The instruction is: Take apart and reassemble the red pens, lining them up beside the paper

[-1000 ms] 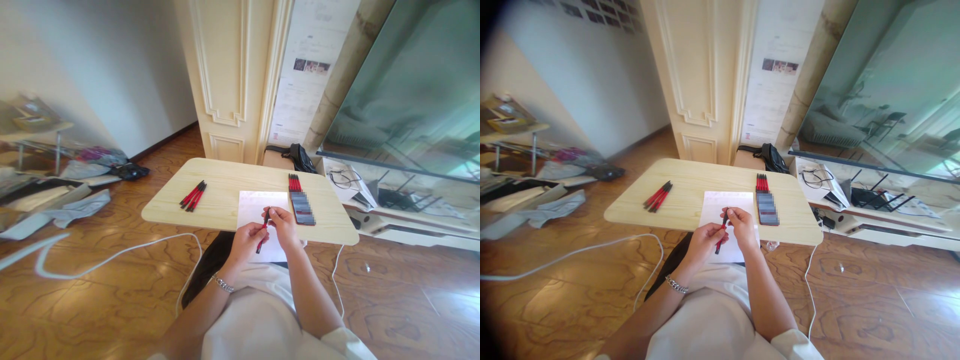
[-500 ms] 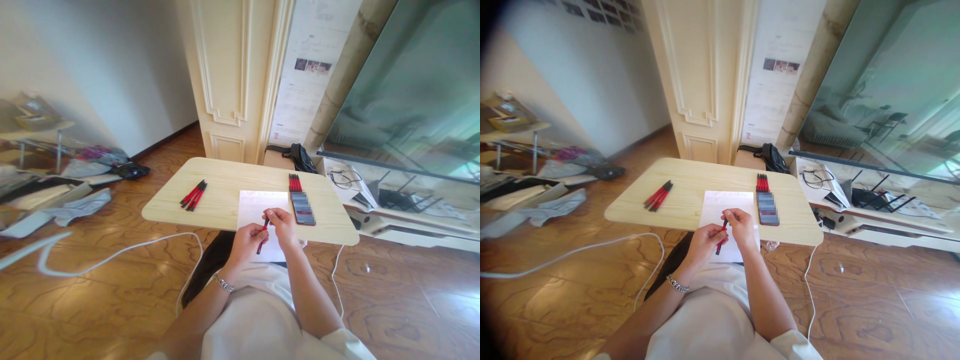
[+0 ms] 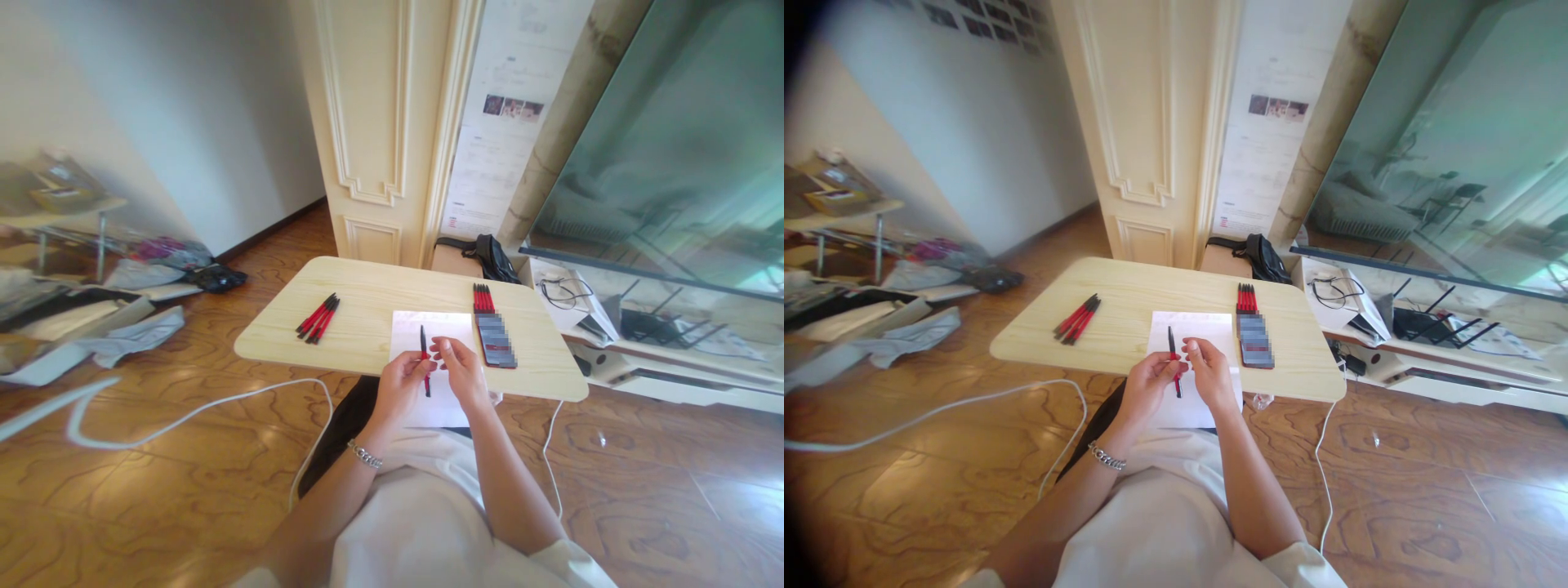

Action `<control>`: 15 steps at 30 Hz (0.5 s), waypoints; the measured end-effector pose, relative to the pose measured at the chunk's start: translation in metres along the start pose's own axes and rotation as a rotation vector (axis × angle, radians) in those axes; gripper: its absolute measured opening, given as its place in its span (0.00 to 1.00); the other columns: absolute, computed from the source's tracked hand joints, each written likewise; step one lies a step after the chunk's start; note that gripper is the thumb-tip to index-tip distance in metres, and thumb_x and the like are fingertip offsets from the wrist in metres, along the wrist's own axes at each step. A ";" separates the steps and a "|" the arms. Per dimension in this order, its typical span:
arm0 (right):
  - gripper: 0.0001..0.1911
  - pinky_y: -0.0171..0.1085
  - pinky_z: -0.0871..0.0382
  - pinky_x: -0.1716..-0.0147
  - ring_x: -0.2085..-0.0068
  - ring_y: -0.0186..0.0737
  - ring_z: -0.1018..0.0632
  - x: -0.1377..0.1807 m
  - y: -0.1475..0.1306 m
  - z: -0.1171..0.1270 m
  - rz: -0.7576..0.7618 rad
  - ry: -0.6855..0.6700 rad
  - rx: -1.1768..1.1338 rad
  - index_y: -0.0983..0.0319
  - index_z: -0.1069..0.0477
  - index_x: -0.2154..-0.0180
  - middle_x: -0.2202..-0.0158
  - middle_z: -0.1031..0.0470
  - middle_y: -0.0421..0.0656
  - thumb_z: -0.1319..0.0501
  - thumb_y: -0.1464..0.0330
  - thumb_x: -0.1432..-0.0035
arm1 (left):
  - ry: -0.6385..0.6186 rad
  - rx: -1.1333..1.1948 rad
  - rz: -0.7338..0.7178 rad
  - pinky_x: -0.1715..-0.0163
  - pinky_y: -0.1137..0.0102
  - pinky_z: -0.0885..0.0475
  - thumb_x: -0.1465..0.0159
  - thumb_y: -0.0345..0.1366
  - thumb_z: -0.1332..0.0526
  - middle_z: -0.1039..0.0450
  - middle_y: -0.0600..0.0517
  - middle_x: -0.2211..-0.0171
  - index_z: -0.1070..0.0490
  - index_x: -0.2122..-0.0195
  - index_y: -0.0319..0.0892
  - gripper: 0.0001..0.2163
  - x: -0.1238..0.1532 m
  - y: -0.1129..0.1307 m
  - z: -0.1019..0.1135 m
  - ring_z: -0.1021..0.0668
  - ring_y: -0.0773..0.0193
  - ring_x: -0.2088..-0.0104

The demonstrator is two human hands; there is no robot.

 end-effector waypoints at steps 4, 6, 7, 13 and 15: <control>0.17 0.35 0.34 0.71 0.69 0.37 0.26 0.007 0.012 -0.004 -0.021 -0.073 0.040 0.61 0.28 0.64 0.70 0.25 0.42 0.40 0.53 0.44 | 0.066 0.145 0.008 0.58 0.61 0.27 0.44 0.44 0.35 0.21 0.43 0.64 0.32 0.61 0.38 0.16 -0.008 0.001 0.008 0.20 0.57 0.62; 0.15 0.35 0.35 0.73 0.72 0.35 0.27 0.012 0.022 -0.014 -0.071 -0.144 -0.052 0.61 0.29 0.65 0.72 0.26 0.41 0.37 0.56 0.46 | 0.084 0.157 0.031 0.60 0.61 0.26 0.44 0.45 0.34 0.21 0.42 0.63 0.33 0.62 0.38 0.16 -0.010 -0.002 0.009 0.20 0.57 0.63; 0.15 0.34 0.35 0.74 0.74 0.34 0.28 0.013 0.026 -0.018 -0.093 -0.149 -0.128 0.61 0.30 0.65 0.73 0.27 0.40 0.35 0.57 0.48 | 0.085 0.162 0.042 0.60 0.61 0.26 0.44 0.45 0.35 0.21 0.42 0.62 0.33 0.62 0.39 0.16 -0.010 -0.002 0.008 0.20 0.56 0.63; 0.13 0.33 0.34 0.74 0.73 0.32 0.28 0.008 0.041 -0.015 -0.166 0.086 -0.624 0.58 0.31 0.65 0.72 0.28 0.38 0.35 0.58 0.47 | 0.059 0.116 0.050 0.55 0.62 0.28 0.44 0.47 0.35 0.22 0.43 0.58 0.26 0.61 0.38 0.17 -0.011 0.003 -0.004 0.22 0.53 0.55; 0.14 0.35 0.32 0.72 0.70 0.35 0.26 -0.001 0.040 -0.007 -0.165 0.147 -0.714 0.57 0.32 0.65 0.70 0.27 0.40 0.38 0.54 0.45 | 0.005 0.066 0.029 0.54 0.62 0.28 0.45 0.45 0.34 0.22 0.44 0.57 0.25 0.58 0.39 0.17 -0.013 0.004 -0.007 0.22 0.53 0.55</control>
Point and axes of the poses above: each hand's wrist, its own x-axis away from the middle knuckle, its own z-axis out of the back of the hand, y = z × x, the point moved 10 cm from there along -x, towards the middle knuckle
